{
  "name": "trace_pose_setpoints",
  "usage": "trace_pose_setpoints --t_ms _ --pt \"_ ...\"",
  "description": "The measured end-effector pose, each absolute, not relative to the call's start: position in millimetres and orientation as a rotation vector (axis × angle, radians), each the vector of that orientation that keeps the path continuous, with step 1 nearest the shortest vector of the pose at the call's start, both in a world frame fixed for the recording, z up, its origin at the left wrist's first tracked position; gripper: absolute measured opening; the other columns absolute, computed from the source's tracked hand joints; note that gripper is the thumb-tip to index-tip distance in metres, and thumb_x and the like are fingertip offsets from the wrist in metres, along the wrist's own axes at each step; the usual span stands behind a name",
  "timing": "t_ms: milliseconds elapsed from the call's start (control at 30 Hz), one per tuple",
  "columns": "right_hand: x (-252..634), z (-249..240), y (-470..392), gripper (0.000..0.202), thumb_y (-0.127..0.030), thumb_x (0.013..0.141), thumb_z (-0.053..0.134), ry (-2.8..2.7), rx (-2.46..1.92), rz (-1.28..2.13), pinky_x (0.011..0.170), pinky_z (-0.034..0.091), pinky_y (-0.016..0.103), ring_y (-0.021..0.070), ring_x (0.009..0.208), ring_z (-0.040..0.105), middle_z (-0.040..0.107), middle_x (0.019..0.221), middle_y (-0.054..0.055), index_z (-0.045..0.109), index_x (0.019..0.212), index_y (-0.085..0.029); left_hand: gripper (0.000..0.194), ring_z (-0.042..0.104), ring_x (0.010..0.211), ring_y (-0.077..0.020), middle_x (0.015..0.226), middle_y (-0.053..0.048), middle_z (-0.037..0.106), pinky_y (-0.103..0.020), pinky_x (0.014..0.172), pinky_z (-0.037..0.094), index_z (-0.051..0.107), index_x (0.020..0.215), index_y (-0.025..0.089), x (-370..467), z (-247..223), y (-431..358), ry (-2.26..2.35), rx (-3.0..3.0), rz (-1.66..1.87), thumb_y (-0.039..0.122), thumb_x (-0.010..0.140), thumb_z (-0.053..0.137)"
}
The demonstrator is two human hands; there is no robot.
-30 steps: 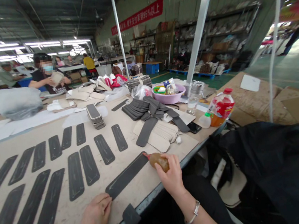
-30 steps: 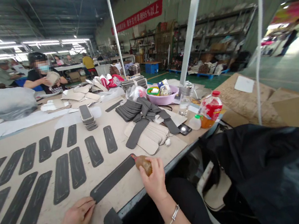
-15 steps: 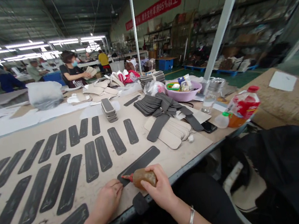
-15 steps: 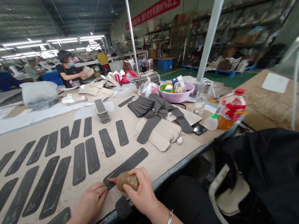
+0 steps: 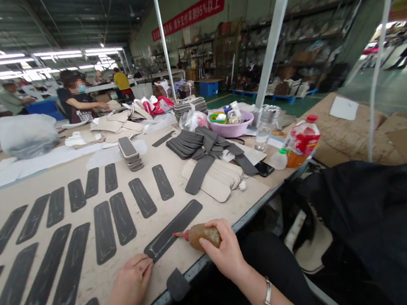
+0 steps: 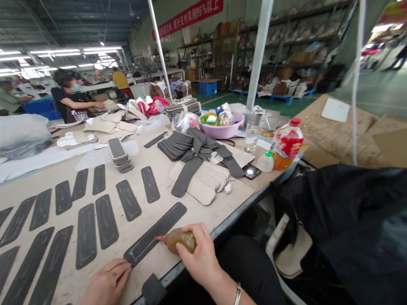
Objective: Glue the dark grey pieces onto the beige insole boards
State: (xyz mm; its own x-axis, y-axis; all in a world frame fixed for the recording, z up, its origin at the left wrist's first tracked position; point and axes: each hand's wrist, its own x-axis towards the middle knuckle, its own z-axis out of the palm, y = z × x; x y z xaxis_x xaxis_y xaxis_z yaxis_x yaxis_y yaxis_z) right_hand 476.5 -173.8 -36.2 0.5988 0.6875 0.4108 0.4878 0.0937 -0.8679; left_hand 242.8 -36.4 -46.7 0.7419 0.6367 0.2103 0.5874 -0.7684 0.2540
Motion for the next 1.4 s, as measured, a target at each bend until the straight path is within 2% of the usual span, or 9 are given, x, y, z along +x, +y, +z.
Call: trace_pose_setpoints --t_ms 333,533,700,833,1067,1233,1400 --pt "518.1 -39.3 -171.4 0.021 -0.017 0.075 0.057 -0.938 -1.692 -0.137 0.081 0.046 0.039 0.0221 0.088 0.051 0.051 0.093 0.007 0.053 0.096 -0.020 0.036 0.067 0.074 -0.0163 0.084 -0.005 0.070 -0.027 0.073 0.054 0.069 0.076 0.022 246.8 -38.7 -30.8 0.910 2.814 0.307 0.031 0.086 0.037" --pt "493.7 -32.9 -169.7 0.023 -0.018 0.072 0.059 -1.023 -1.519 0.042 0.075 0.047 0.036 0.0211 0.085 0.053 0.053 0.089 0.004 0.052 0.094 -0.022 0.036 0.067 0.074 -0.0167 0.083 -0.005 0.069 -0.027 0.073 0.054 0.068 0.074 0.021 251.7 -33.6 -33.3 0.911 2.839 0.265 0.029 0.086 0.034" --pt "467.9 -29.6 -164.9 0.027 -0.011 0.068 0.058 -1.119 -1.445 0.229 0.075 0.048 0.033 0.0193 0.084 0.053 0.052 0.089 0.004 0.053 0.093 -0.022 0.036 0.067 0.076 -0.0179 0.084 -0.006 0.070 -0.028 0.074 0.054 0.068 0.073 0.021 252.2 -35.2 -32.5 0.910 2.879 0.299 0.030 0.086 0.035" --pt "480.1 -32.5 -161.9 0.028 -0.010 0.069 0.057 -1.069 -1.536 0.139 0.078 0.047 0.035 0.0196 0.085 0.052 0.050 0.091 0.005 0.053 0.094 -0.021 0.035 0.067 0.074 -0.0174 0.081 -0.005 0.069 -0.028 0.074 0.054 0.067 0.072 0.021 253.9 -32.9 -32.1 0.872 2.884 0.325 0.028 0.085 0.036" --pt "518.7 -41.6 -159.7 0.023 -0.019 0.073 0.060 -0.866 -1.614 -0.092 0.080 0.046 0.038 0.0214 0.088 0.051 0.052 0.092 0.005 0.052 0.095 -0.021 0.030 0.066 0.077 -0.0171 0.081 -0.005 0.069 -0.027 0.075 0.054 0.066 0.076 0.021 252.3 -39.4 -27.2 0.835 2.890 0.400 0.028 0.085 0.038" --pt "518.6 -42.6 -153.8 0.022 -0.020 0.074 0.059 -0.835 -1.675 -0.111 0.080 0.046 0.038 0.0212 0.088 0.051 0.052 0.093 0.005 0.053 0.095 -0.020 0.030 0.065 0.075 -0.0157 0.081 -0.004 0.069 -0.026 0.072 0.052 0.065 0.073 0.022 250.3 -34.3 -19.8 0.742 2.839 0.278 0.027 0.086 0.038" --pt "517.1 -42.2 -160.2 0.022 -0.023 0.074 0.060 -0.900 -1.649 -0.088 0.079 0.047 0.038 0.0218 0.086 0.053 0.054 0.091 0.005 0.054 0.095 -0.021 0.031 0.062 0.071 -0.0147 0.076 -0.003 0.063 -0.026 0.070 0.049 0.061 0.067 0.021 255.7 -26.3 -25.9 0.805 2.815 0.123 0.017 0.084 0.036"
